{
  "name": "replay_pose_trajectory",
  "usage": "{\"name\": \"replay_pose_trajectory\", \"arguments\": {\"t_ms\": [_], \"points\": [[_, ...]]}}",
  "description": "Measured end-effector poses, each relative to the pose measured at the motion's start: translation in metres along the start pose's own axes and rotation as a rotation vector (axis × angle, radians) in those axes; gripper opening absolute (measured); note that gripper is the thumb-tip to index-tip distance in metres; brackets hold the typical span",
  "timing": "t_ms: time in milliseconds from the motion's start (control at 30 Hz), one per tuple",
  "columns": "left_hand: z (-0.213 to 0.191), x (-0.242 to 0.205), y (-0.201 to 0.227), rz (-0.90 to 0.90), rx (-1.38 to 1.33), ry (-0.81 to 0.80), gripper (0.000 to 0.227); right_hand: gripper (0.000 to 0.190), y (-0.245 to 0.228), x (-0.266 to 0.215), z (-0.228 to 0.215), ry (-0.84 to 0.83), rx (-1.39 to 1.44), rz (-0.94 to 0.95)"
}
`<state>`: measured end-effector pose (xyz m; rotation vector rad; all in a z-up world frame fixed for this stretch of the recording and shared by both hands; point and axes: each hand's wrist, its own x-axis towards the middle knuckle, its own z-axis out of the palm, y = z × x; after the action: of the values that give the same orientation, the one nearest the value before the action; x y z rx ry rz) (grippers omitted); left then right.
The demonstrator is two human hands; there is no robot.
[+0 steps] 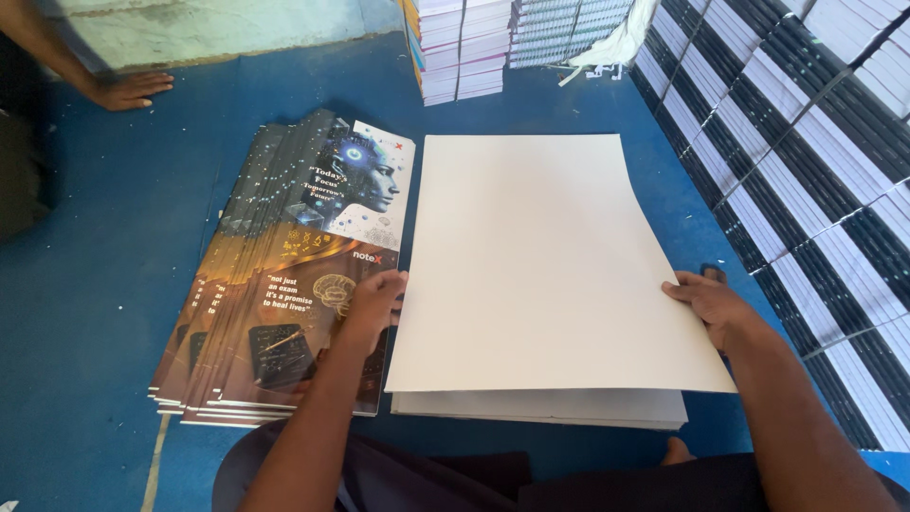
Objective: The person places a printed cover sheet over a stack of blank pages, folds it over the spine, and presses the fold with a wooden block. They repeat this process for multiple book units, stacking the finished items to the left.
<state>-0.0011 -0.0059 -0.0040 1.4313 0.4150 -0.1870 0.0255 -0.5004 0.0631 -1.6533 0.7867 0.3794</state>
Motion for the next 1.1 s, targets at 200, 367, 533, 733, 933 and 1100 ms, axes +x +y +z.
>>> {"name": "replay_pose_trajectory", "arguments": {"t_ms": [200,367,533,733,933,1100], "points": [[0.015,0.007,-0.006,0.001,0.033,0.044,0.046,0.056,-0.015,-0.029,0.008,0.073,-0.148,-0.048],[0.029,0.003,-0.008,-0.030,0.101,0.115,0.049,0.046,-0.019,-0.046,0.005,0.064,-0.256,-0.113],[0.046,0.000,-0.009,0.020,0.181,0.123,0.047,0.043,-0.017,-0.043,0.002,0.115,-0.398,-0.184],[0.061,0.001,-0.009,0.062,0.273,0.132,0.044,0.045,-0.022,-0.041,-0.013,0.128,-0.544,-0.159],[0.082,-0.001,-0.002,0.049,0.459,0.195,0.045,0.056,-0.029,-0.039,-0.028,0.102,-0.507,-0.250],[0.097,-0.005,0.003,0.042,0.517,0.210,0.046,0.064,-0.035,-0.053,-0.037,0.105,-0.431,-0.280]]}}
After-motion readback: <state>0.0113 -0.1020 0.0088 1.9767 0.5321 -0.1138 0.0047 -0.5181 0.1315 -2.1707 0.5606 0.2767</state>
